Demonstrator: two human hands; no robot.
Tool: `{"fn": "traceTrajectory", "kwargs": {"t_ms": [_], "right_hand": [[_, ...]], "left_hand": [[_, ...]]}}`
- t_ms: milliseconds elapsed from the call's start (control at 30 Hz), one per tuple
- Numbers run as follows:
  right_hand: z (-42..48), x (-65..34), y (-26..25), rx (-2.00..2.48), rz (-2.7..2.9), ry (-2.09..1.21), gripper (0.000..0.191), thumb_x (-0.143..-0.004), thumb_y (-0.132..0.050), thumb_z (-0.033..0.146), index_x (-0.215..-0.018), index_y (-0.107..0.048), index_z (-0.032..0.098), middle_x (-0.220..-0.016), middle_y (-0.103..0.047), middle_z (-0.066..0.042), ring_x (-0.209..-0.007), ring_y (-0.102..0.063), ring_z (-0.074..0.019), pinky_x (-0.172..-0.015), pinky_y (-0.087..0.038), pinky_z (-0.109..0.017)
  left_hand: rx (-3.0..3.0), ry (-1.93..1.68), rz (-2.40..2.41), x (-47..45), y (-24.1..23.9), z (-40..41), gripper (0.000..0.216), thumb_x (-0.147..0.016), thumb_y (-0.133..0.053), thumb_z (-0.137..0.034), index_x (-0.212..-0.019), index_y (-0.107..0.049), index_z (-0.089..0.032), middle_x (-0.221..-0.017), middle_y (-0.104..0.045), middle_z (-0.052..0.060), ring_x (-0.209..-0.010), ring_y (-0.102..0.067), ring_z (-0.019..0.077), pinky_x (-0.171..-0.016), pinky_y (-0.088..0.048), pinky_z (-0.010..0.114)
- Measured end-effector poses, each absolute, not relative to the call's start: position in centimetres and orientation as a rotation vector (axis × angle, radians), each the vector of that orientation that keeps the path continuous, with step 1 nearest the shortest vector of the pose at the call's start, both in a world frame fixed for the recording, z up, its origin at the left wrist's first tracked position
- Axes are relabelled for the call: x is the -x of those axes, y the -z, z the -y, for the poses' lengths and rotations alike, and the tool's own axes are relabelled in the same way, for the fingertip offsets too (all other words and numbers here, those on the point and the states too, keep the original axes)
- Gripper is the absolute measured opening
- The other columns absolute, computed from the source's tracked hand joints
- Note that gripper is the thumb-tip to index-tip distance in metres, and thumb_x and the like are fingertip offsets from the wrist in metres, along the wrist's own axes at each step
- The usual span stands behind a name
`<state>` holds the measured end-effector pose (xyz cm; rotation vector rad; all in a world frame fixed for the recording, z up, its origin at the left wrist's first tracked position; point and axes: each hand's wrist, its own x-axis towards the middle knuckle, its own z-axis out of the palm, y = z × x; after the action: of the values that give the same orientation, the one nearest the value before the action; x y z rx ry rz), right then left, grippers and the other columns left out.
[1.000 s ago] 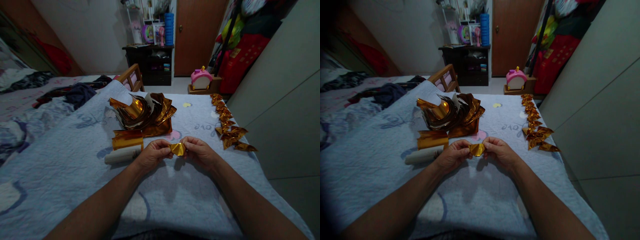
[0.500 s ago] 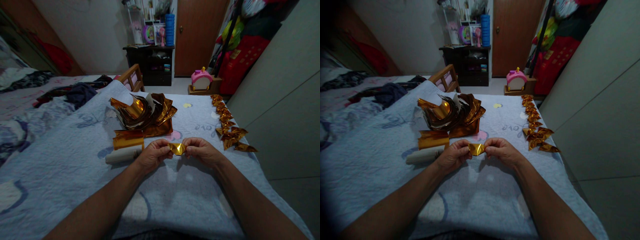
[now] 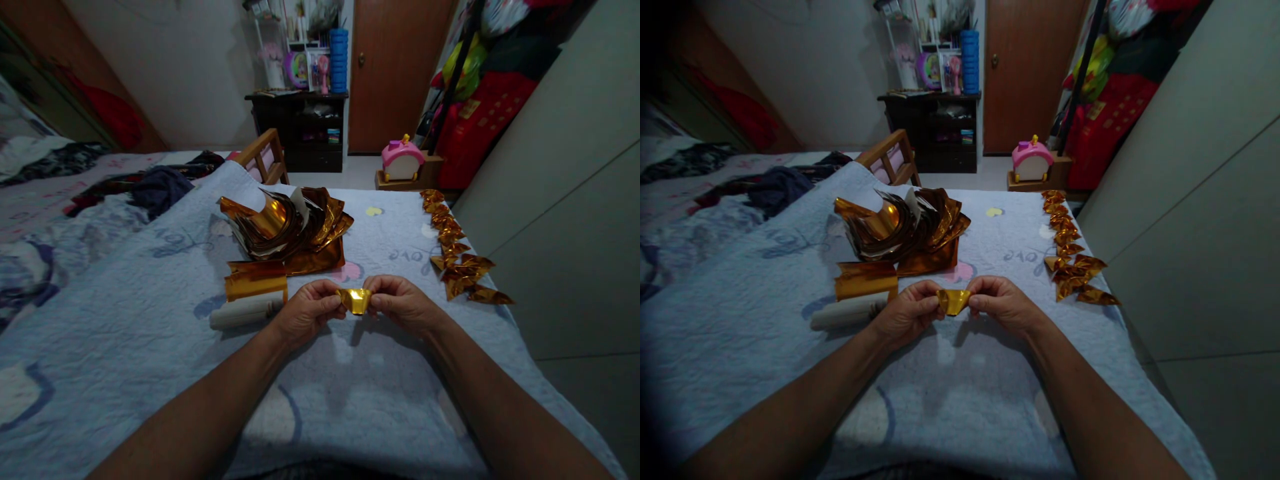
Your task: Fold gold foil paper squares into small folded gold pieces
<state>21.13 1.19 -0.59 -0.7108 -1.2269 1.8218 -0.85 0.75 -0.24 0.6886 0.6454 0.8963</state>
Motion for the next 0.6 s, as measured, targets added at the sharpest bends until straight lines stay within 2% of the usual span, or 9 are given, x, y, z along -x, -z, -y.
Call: {"fn": "traceTrajectory", "kwargs": {"t_ms": [333,600], "right_hand": [[-1.0,-20.73,0.93,0.698,1.203,-1.808,0.023,-0.078,-0.085,0.037,-0.081,-0.071,0.019,-0.082,-0.068,-0.001,-0.066,-0.056,-0.0112,-0.061,-0.045,-0.026],[-0.92,-20.64,0.82,0.712,1.201,-1.799,0.022,-0.076,-0.085,0.037,-0.081,-0.072,0.019,-0.082,-0.069,-0.001,-0.066,-0.057,-0.0114,-0.061,-0.046,-0.026]], "left_hand": [[-0.678,-0.925,-0.686,0.67,0.15,-0.79,0.034,-0.057,-0.097,-0.027,-0.075,-0.072,-0.013,-0.067,-0.071,0.001,-0.057,-0.062,0.0092,-0.056,-0.05,0.018],[-0.683,-0.932,-0.657,0.9,0.24,-0.79,0.033,-0.06,-0.095,-0.024,-0.082,-0.071,-0.014,-0.073,-0.073,0.001,-0.061,-0.066,0.0107,-0.059,-0.053,0.019]]}}
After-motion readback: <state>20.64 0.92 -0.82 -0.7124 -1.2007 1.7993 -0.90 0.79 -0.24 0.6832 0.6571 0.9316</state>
